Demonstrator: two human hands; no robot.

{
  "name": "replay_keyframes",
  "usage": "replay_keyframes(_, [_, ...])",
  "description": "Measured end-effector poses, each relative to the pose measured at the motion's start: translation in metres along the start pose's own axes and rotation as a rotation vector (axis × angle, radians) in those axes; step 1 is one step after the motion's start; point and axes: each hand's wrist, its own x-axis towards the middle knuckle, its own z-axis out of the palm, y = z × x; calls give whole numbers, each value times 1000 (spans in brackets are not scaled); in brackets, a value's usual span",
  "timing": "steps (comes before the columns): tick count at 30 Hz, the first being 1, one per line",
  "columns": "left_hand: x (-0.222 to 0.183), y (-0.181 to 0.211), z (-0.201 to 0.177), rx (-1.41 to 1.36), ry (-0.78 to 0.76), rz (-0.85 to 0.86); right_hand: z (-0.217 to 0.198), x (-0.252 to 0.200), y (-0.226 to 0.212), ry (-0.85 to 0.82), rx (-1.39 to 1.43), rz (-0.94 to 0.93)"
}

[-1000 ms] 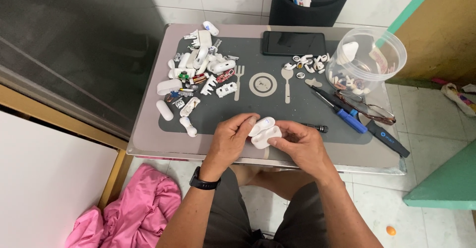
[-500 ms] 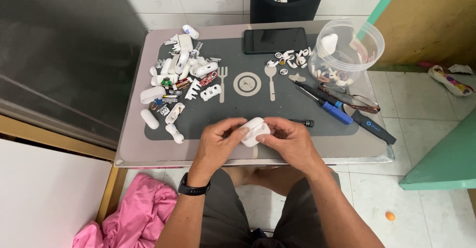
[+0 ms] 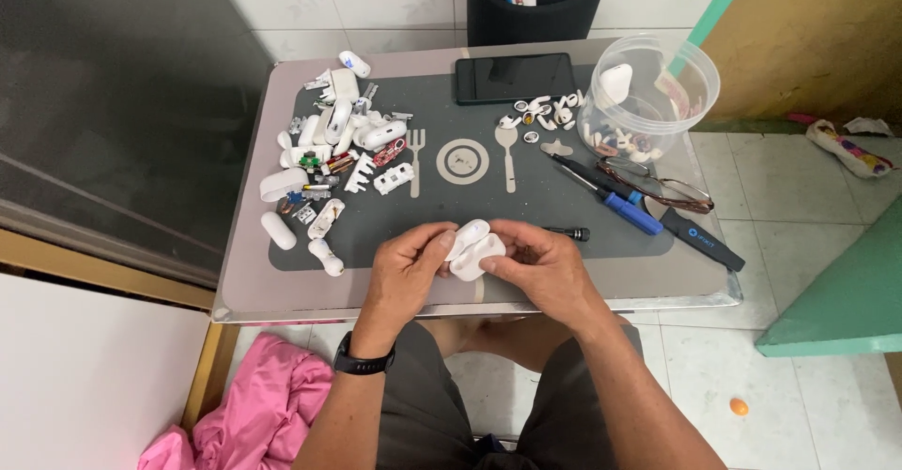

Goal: Disassembling and inspecting various components of wireless earbud charging cases on a table.

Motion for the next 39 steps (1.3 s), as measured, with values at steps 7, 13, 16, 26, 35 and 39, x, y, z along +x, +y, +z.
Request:
replay_keyframes(7, [0,3,1,16,3,11,0,-1,-4,-23,3,-31])
replay_keyframes(13, [-2,4,-3,84,-94,43,-5,0,-2,-51,23,-50])
replay_keyframes(16, [-1,1,-4,90,-165,78,-7,2,-3,-50,-1,-90])
replay_keyframes(26, [1,15,-1,96,-140,93,-3,1,2,-29,-2,-82])
replay_keyframes(35, [-2,3,-1,102,-62,27,3,-3,-15,-41,-15,-75])
replay_keyframes(39, [-2,11,-1,120,-43,35,0,-1,-8,-64,-16,-65])
